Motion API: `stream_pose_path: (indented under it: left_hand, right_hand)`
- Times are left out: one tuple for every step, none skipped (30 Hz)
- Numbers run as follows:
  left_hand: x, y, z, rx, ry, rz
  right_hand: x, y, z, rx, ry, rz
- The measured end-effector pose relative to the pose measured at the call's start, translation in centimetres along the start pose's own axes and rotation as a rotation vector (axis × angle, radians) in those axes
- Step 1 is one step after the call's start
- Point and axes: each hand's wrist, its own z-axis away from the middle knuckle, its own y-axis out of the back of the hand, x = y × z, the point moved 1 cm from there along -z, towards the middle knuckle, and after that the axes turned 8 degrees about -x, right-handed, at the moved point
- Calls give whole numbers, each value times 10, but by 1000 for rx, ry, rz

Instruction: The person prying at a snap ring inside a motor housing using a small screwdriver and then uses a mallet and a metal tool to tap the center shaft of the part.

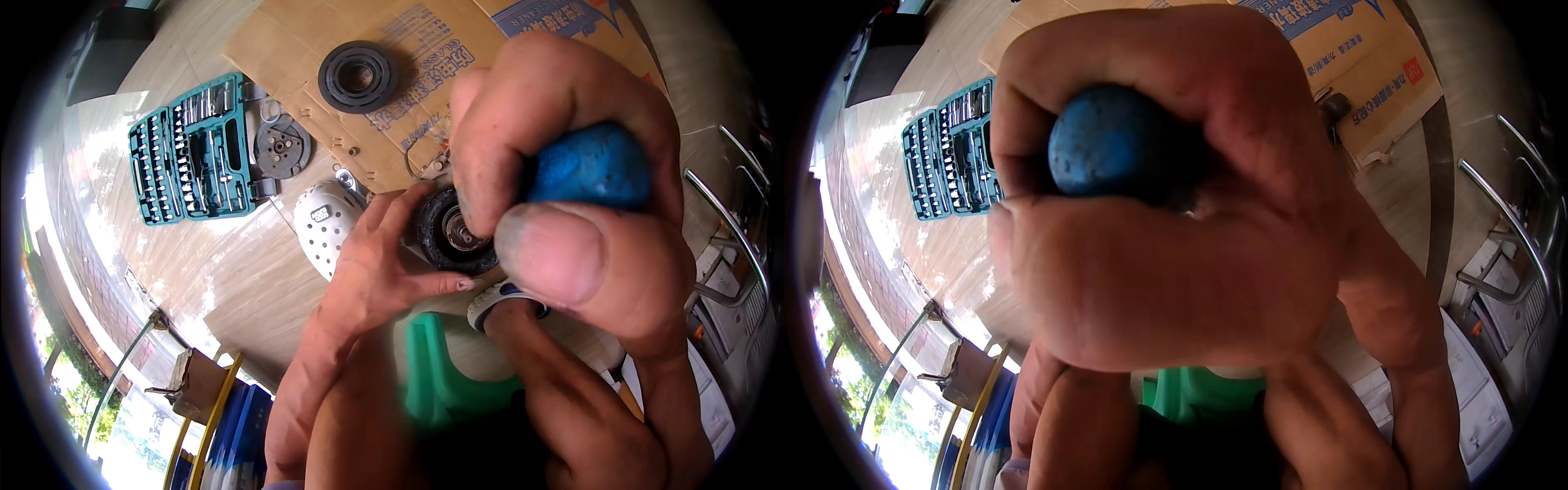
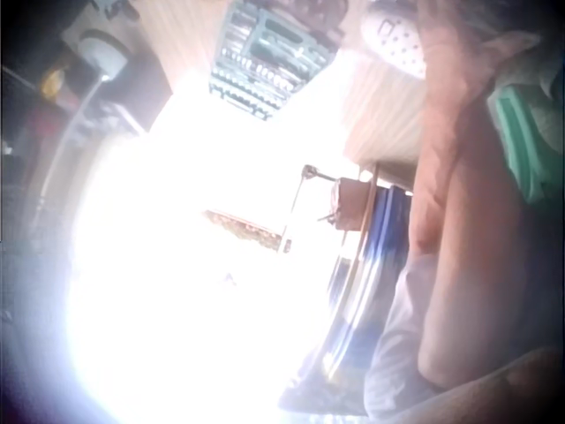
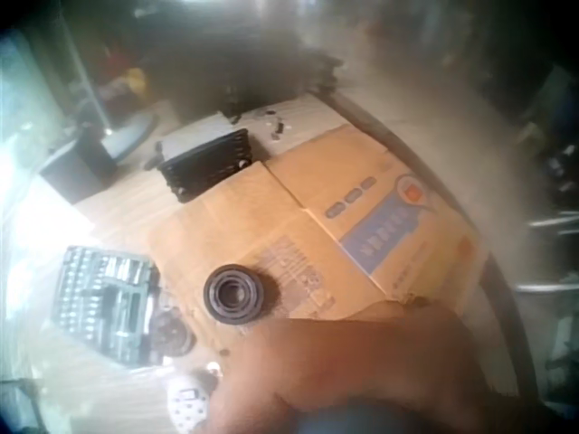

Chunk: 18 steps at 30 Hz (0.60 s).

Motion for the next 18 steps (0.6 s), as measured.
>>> stream_pose_path:
  left_hand:
    - [8,5,1,4,-17,13]
    - [8,5,1,7,-25,12]
    - [8,5,1,10,-33,10]
    - [-2,0,0,12,-33,-5]
    - [-2,0,-1,5,-39,-10]
    - [-2,-1,-3,-1,-44,-15]
    - [5,4,-1,-8,-41,-13]
    - [4,5,-1,-10,-29,-11]
    - [4,5,0,-12,-18,-10]
    - [0,2,-2,-12,-5,-6]
    - [1,2,-2,-1,-19,7]
    - [3,3,-2,9,-33,19]
    - [9,8,0,36,-64,35]
    - [6,9,3,43,-44,89]
    - [3,9,6,52,-22,143]
    - [-3,2,-1,17,7,252]
    - [1,0,-5,-17,-22,118]
    - [4,1,-8,-37,-30,-26]
  right_hand:
    - [0,-2,-1,10,-8,5]
    - [-1,-5,-2,19,-16,9]
    - [-2,-8,-2,27,-23,13]
    - [-2,-11,-2,36,-31,16]
    - [-6,-12,-2,53,-60,7]
    - [-9,-14,-1,71,-91,-3]
    - [-13,-17,0,87,-145,-39]
    - [-11,-19,-1,97,-145,-43]
    - [-10,-20,-1,107,-145,-47]
    - [-6,-24,-1,114,-90,-12]
    - [-4,-25,1,115,-56,22]
    - [-2,-27,3,116,-22,54]
    - [0,-29,8,102,-8,75]
    - [1,-29,14,86,7,94]
    - [2,-26,18,62,9,81]
    - [-8,-21,24,60,12,113]
    - [-19,-14,31,50,3,115]
    - [-22,-10,37,50,-3,106]
